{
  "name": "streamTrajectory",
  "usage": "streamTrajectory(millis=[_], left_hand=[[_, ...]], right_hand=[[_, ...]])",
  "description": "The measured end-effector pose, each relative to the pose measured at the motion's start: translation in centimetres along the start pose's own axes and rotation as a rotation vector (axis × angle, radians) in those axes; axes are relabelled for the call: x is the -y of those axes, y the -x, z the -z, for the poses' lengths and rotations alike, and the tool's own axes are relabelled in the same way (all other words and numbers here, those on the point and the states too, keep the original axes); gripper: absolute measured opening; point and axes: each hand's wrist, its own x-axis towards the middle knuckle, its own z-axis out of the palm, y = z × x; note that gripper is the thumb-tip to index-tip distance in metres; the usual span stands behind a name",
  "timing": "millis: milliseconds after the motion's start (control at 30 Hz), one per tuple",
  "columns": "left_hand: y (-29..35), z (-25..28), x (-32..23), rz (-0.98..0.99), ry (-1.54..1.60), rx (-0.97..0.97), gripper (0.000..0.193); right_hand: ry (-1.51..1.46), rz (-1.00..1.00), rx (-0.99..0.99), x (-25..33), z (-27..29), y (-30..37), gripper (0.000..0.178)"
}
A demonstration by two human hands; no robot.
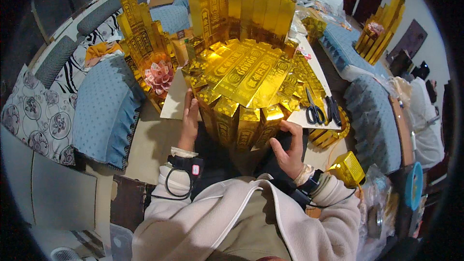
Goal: The person folds and assembles gold-colored paper sheets into a cylindrical structure. They use a tape dispenser to secure the edges and then place a circular gold base onto the bottom of the cylinder.
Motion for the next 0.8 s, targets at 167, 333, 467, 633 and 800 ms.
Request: streamTrajectory(millis=[167,333,467,633,800], left_hand=[[-0.7,0.1,1.1,0.041,0.007,-0.022,0.069],[-0.8,0.5,1.7,0.091,0.024,-0.044,0.069],[0.4,0.3,0.7,-0.206,-0.084,0.034,0.068],[2.2,-0.4,-0.7,-0.026,0.042,0.001,0.070],[3.6,0.8,-0.3,-0.022,-0.035,-0.005,0.073]], right_hand=[[-0.088,0.003,-0.007,-1.0,0.2,0.1,0.051],[-0.163,-0.024,-0.020,-2.4,0.6,0.1,0.046],[-0.254,-0.184,-0.150,-4.2,1.7,-1.0,0.040],[-0.207,-0.199,-0.187,-6.5,3.1,-2.7,0.046],[-0.145,-0.131,-0.133,-7.8,2.8,-3.3,0.054]])
